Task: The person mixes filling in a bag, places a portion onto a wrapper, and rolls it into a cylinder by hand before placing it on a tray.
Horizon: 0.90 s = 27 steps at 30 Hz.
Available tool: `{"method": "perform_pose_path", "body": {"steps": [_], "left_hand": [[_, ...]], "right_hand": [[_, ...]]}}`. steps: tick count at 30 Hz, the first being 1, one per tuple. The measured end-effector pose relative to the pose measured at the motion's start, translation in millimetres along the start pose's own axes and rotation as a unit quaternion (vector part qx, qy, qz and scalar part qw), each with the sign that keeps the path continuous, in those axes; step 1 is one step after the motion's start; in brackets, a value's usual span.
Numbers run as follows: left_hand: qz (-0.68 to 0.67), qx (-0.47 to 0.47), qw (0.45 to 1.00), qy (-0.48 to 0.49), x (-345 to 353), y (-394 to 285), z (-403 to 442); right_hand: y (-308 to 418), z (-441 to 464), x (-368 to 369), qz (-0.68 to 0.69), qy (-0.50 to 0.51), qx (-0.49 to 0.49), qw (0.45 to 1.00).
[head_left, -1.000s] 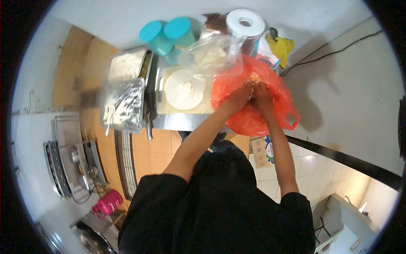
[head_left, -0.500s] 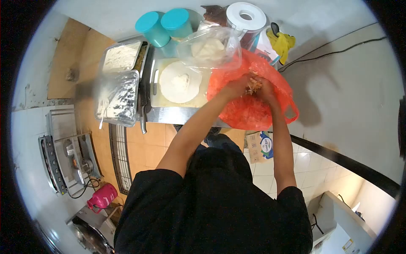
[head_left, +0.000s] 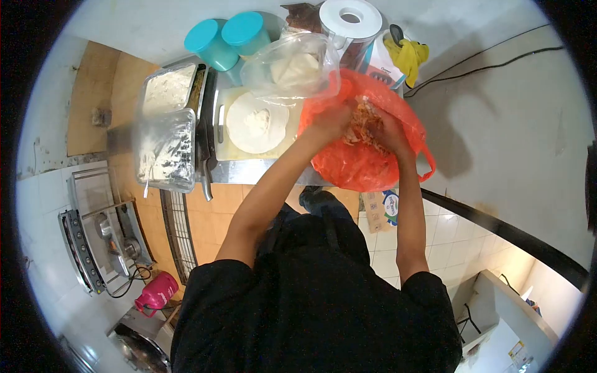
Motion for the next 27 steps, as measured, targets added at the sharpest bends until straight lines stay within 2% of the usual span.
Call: {"method": "perform_pose_path", "body": {"steps": [1,3,4,6,7,8,9,10,11,12,13,14,15,16,18,19,21,22,24,25,26,27], "left_hand": [[0.001,0.0,1.0,0.001,3.2,6.4,3.9],[0.01,0.078,0.995,-0.065,0.7,12.4,12.3],[0.011,0.077,0.995,-0.065,-1.7,14.4,14.1],[0.143,0.088,0.986,-0.016,-6.3,6.0,7.8],[0.146,0.089,0.985,-0.007,-2.5,13.3,13.1],[-0.01,0.086,0.993,0.08,9.2,28.5,28.0],[-0.163,0.078,0.97,0.162,17.4,39.1,38.6],[-0.155,0.08,0.971,0.163,16.3,47.6,43.8],[-0.106,0.138,0.981,0.088,7.4,50.5,45.0],[-0.058,0.195,0.979,0.013,1.3,52.4,44.2],[-0.058,0.196,0.979,0.016,1.3,57.8,47.1],[-0.069,0.217,0.971,0.076,3.7,58.2,49.4],[-0.08,0.237,0.959,0.134,8.8,61.8,55.2],[-0.08,0.239,0.958,0.135,11.2,65.6,62.9],[0.019,0.235,0.958,0.165,20.6,71.0,73.8],[0.02,0.236,0.958,0.162,17.5,72.7,82.2],[0.052,0.122,0.982,0.132,-3.2,60.0,76.3],[0.049,0.121,0.982,0.134,-2.5,56.2,70.9],[0.01,0.113,0.993,0.038,-7.4,57.6,76.0],[0.011,0.115,0.993,0.039,-5.1,57.0,80.1],[-0.001,0.111,0.992,0.06,1.8,59.2,84.6],[-0.013,0.106,0.991,0.08,8.4,61.9,88.8]], "right_hand": [[4.6,-5.8,-0.2,0.001,-0.001,0.0,1.0],[46.8,-22.4,-5.0,-0.184,-0.09,-0.077,0.976],[52.2,-22.4,2.9,-0.183,-0.091,-0.077,0.976],[59.9,-27.8,25.2,-0.333,-0.053,-0.119,0.934],[55.3,-27.5,27.7,-0.329,-0.055,-0.112,0.936],[48.4,-17.9,29.6,-0.359,-0.048,-0.11,0.926],[43.0,-6.8,29.8,-0.39,-0.044,-0.11,0.913],[36.3,1.5,27.1,-0.388,-0.051,-0.109,0.914],[29.3,5.9,19.1,-0.216,-0.067,-0.069,0.972],[20.8,4.6,15.6,-0.037,-0.079,-0.025,0.996],[17.4,2.3,15.0,-0.036,-0.08,-0.023,0.996],[34.6,-0.6,7.5,-0.166,-0.126,-0.099,0.973],[46.9,-4.5,5.1,-0.293,-0.168,-0.173,0.925],[43.3,-3.3,4.5,-0.294,-0.169,-0.172,0.925],[22.8,7.6,2.7,-0.26,-0.108,-0.057,0.958],[19.2,9.6,-1.8,-0.262,-0.109,-0.06,0.957],[8.5,3.3,-8.0,-0.218,-0.025,0.143,0.965],[15.7,-2.9,-6.8,-0.219,-0.022,0.145,0.965],[56.9,-7.7,3.5,-0.096,-0.018,-0.062,0.993],[58.4,-8.1,8.8,-0.097,-0.02,-0.061,0.993],[62.0,-11.0,13.3,-0.234,-0.08,-0.112,0.963],[64.4,-14.6,16.8,-0.365,-0.136,-0.16,0.907]]}}
Point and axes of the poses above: each hand's wrist, its own z-axis towards the middle knuckle, its own x-axis out of the palm, y = z × x, the point moved 5 cm from there along z, towards the middle knuckle, and after that the axes turned 9 degrees about -z, right-handed, at the moved point
